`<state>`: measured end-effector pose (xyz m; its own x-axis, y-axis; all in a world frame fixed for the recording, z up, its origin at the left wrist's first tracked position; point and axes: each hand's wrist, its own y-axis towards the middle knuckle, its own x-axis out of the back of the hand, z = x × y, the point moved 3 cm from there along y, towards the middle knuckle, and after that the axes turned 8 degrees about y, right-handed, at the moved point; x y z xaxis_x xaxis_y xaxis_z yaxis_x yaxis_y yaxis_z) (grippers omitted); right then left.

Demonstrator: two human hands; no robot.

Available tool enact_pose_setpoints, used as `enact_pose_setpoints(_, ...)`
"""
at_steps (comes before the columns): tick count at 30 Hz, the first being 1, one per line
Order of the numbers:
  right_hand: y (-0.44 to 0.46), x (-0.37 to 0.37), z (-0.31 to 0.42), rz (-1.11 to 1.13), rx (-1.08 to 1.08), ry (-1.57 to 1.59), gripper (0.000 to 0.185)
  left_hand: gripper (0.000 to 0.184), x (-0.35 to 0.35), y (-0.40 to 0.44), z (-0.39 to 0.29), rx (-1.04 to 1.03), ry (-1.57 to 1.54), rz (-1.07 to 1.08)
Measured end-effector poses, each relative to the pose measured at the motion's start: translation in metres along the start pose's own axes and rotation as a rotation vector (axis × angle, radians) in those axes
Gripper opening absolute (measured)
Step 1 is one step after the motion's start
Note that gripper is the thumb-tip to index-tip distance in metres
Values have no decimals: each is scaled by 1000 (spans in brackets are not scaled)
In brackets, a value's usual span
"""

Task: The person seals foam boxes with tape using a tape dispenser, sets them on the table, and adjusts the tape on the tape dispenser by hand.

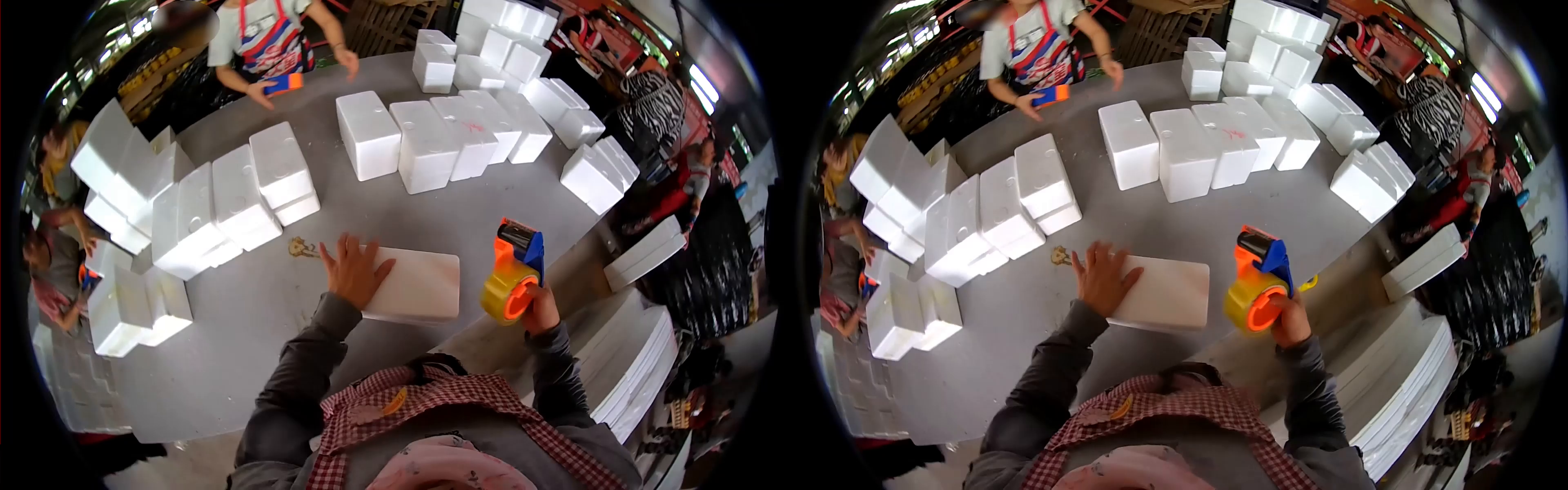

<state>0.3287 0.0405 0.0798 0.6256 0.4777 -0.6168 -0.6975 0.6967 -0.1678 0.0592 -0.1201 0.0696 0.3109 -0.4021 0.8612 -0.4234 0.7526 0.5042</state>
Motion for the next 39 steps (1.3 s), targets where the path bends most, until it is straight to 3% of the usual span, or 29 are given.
enact_pose_setpoints(1, 0, -19, 7, 17, 88, -113, 50, 38, 8, 3, -5, 26, -3, -7)
enact_pose_setpoints(2, -5, -41, 15, -49, 211, -216, 54, 38, 17, 8, -14, 75, -275, -28)
enact_pose_setpoints(3, -8, -55, 20, -34, 203, -231, 54, 39, 28, 12, -23, 118, -547, -44)
enact_pose_setpoints(5, -15, -74, 26, 6, 412, -701, 59, 33, 49, 14, -51, 355, -1625, 406)
enact_pose_setpoints(6, -14, -80, 25, -16, 459, -796, 62, 33, 67, 19, -53, 386, -1629, 386)
enact_pose_setpoints(8, -11, -88, 21, 18, 525, -904, 61, 25, 85, 21, -62, 720, -2228, 828)
enact_pose_setpoints(9, -11, -91, 20, 24, 606, -1002, 60, 25, 78, 16, -62, 741, -2240, 800)
enact_pose_setpoints(11, -9, -94, 14, 47, 611, -1065, 60, 22, 59, 4, -66, 817, -2670, 728)
enact_pose_setpoints(15, -9, -111, 5, 191, 605, -1120, 61, 18, 43, -21, -48, 964, -2520, 410)
enact_pose_setpoints(17, -8, -122, 14, 280, 626, -1177, 60, 13, 53, -21, -7, 502, -1997, 266)
enact_pose_setpoints(19, -12, -139, 27, 507, 816, -1364, 55, 10, 51, -24, 38, 544, -1825, 187)
enact_pose_setpoints(21, -4, -144, 40, 511, 791, -1419, 58, 8, 19, -26, 106, 489, -1595, 42)
enact_pose_setpoints(23, 7, -139, 46, 554, 735, -1486, 59, 12, -6, -36, 151, 676, -1427, 171)
enact_pose_setpoints(24, 10, -139, 44, 562, 733, -1480, 59, 12, -22, -45, 156, 684, -1421, 169)
enact_pose_setpoints(27, 17, -137, 32, 705, 612, -1597, 59, 16, -106, -85, 142, 674, -1348, 530)
enact_pose_setpoints(28, 20, -135, 29, 719, 620, -1633, 59, 21, -107, -93, 118, 813, -1378, 522)
enact_pose_setpoints(29, 22, -134, 26, 733, 624, -1669, 59, 26, -135, -105, 97, 794, -1495, 550)
enact_pose_setpoints(30, 23, -134, 24, 734, 616, -1663, 59, 27, -139, -104, 76, 963, -1506, 504)
enact_pose_setpoints(31, 24, -134, 22, 756, 581, -1670, 59, 27, -149, -109, 67, 970, -1501, 508)
enact_pose_setpoints(33, 22, -130, 17, 768, 543, -1666, 59, 24, -150, -115, 67, 1001, -757, 265)
enact_pose_setpoints(34, 22, -128, 13, 777, 532, -1684, 59, 21, -147, -113, 65, 1027, -690, 288)
enact_pose_setpoints(37, 21, -119, 13, 788, 554, -1688, 57, 19, -124, -111, 81, 927, -659, 168)
enact_pose_setpoints(38, 26, -120, 9, 811, 586, -1675, 57, 22, -114, -108, 86, 1019, -846, -13)
enact_pose_setpoints(39, 27, -121, 10, 811, 591, -1652, 57, 30, -82, -97, 85, 892, -868, -129)
